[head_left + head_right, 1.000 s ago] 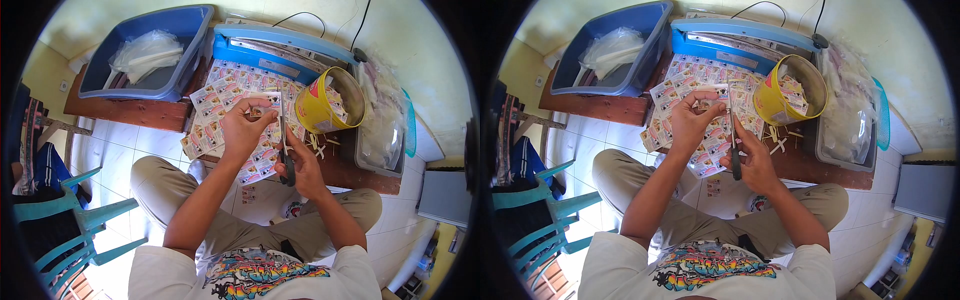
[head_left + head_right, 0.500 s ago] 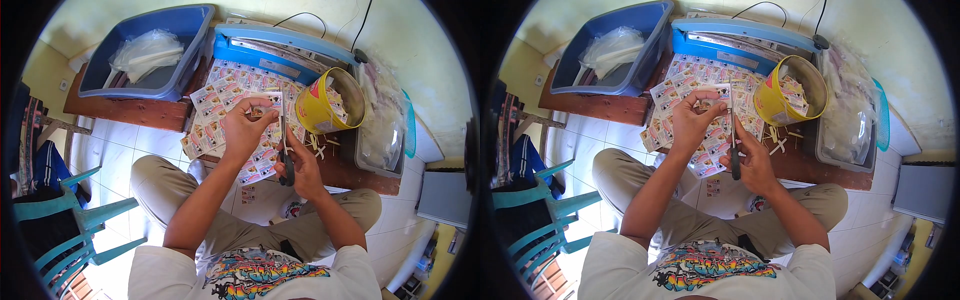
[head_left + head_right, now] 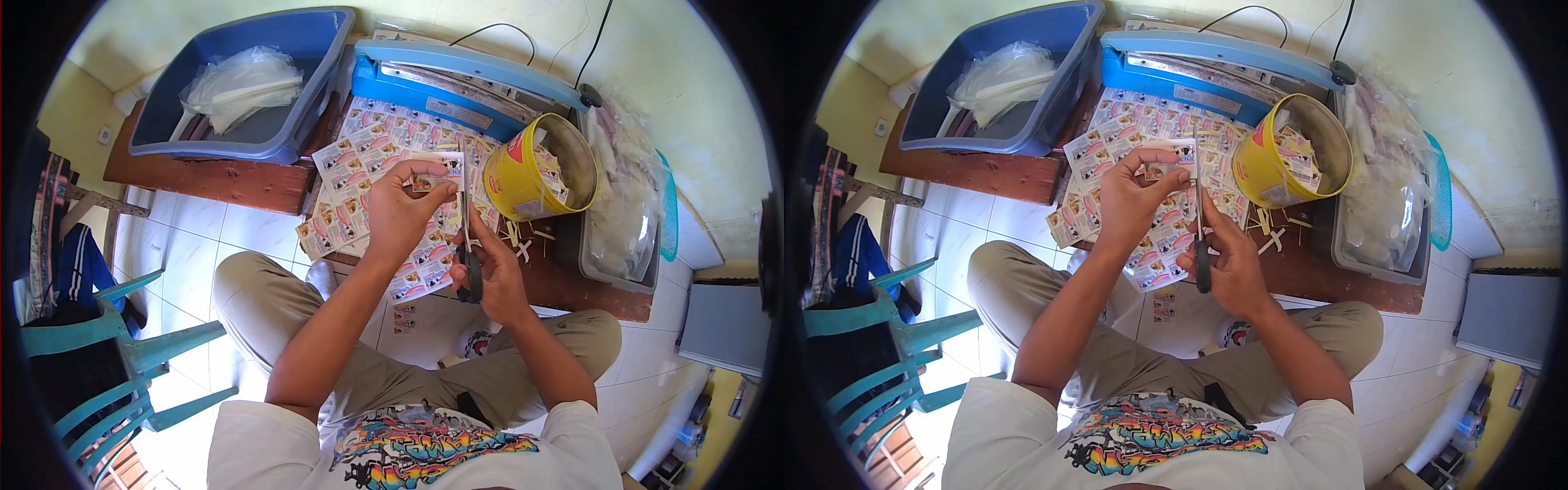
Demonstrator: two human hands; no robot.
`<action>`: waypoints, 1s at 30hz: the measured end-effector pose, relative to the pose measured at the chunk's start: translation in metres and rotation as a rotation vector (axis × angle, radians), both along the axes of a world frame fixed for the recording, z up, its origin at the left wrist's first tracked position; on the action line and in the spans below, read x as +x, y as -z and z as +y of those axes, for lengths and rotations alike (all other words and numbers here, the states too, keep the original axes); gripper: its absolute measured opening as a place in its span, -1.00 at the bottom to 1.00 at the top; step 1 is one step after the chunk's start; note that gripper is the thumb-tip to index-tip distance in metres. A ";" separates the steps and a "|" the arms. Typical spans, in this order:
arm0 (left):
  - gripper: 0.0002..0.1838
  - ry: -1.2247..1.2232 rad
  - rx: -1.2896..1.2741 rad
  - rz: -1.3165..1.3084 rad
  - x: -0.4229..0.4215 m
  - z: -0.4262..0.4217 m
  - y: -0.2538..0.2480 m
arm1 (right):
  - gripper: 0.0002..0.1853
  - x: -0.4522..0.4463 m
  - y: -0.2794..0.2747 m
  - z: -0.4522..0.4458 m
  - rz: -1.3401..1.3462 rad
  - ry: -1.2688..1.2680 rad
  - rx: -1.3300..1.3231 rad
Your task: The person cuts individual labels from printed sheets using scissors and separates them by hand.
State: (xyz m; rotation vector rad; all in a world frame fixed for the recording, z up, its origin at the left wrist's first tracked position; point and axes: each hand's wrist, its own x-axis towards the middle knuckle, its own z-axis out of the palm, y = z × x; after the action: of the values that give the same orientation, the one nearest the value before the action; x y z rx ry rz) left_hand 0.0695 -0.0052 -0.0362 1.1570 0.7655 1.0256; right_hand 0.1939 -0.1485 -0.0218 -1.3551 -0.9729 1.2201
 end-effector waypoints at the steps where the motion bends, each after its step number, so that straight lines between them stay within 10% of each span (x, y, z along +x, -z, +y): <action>1: -0.76 0.006 -0.011 0.007 0.000 -0.001 0.000 | 0.02 0.000 -0.003 0.000 0.025 0.010 -0.016; 30: -0.75 0.040 -0.029 0.011 0.001 -0.001 0.000 | 0.02 0.002 -0.004 0.001 0.024 0.024 -0.025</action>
State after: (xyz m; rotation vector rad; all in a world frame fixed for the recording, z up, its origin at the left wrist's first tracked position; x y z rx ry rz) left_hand 0.0704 -0.0060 -0.0366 1.1502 0.7608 0.9727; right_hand 0.1958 -0.1470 -0.0181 -1.3651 -0.9249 1.2321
